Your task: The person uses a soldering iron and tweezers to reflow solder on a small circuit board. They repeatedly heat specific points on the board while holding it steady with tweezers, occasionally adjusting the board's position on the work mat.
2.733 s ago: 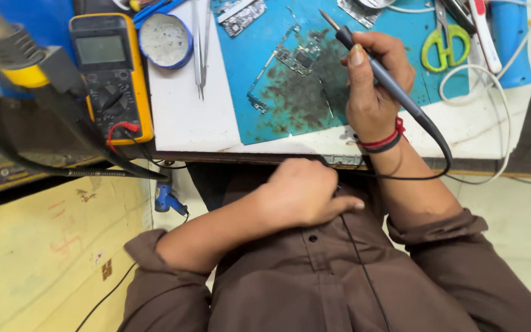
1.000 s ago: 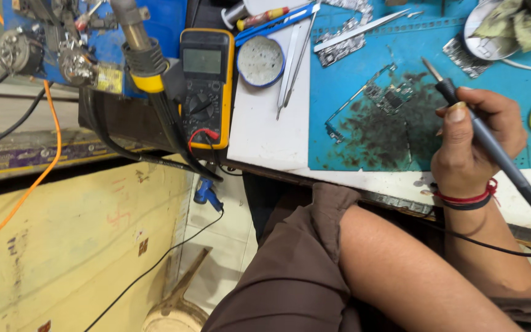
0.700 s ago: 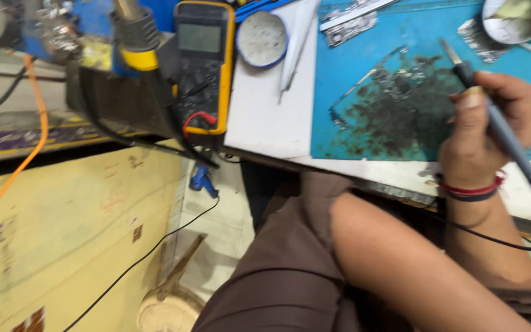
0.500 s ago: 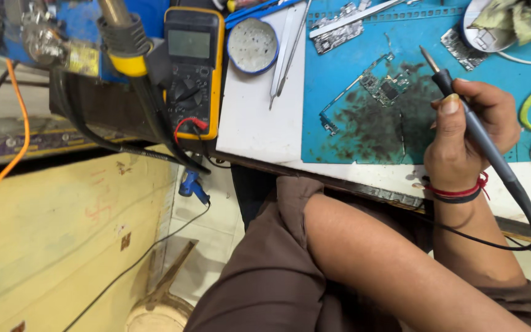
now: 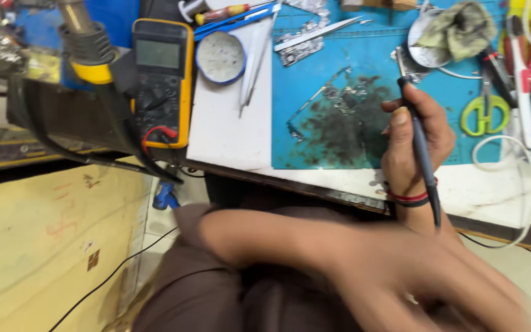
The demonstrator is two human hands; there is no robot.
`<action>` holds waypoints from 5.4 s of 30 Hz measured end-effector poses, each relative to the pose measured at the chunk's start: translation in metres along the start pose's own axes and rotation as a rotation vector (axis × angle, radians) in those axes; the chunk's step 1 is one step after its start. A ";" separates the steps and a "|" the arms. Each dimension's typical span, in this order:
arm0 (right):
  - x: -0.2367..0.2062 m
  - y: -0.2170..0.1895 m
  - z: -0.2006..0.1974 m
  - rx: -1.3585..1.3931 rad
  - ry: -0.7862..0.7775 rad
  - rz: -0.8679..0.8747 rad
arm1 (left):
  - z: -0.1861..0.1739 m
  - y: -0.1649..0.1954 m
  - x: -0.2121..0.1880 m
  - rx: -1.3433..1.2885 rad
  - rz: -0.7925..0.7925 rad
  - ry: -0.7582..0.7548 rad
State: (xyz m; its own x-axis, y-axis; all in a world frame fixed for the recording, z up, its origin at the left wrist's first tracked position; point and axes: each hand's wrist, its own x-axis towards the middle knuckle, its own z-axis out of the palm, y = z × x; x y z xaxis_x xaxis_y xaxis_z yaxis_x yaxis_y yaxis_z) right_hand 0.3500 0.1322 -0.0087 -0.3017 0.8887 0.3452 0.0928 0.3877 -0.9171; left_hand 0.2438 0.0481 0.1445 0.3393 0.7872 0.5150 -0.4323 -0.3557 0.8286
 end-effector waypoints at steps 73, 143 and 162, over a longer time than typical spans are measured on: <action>0.114 0.059 0.002 -0.216 -0.508 -0.269 | -0.271 -0.100 -0.005 1.120 -0.637 -0.128; 0.076 0.089 -0.022 0.186 0.135 -0.057 | -0.227 -0.100 0.002 1.329 -0.600 -0.089; 0.111 0.060 -0.004 -0.204 -0.468 -0.292 | -0.242 -0.098 -0.002 1.343 -0.510 -0.080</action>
State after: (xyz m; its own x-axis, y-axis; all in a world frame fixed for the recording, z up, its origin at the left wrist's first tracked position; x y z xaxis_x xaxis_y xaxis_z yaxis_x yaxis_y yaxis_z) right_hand 0.3257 0.2549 -0.0245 -0.7245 0.5537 0.4105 0.1096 0.6806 -0.7244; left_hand 0.0830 0.2033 0.0084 0.2787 0.9572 0.0775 0.8333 -0.2812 0.4760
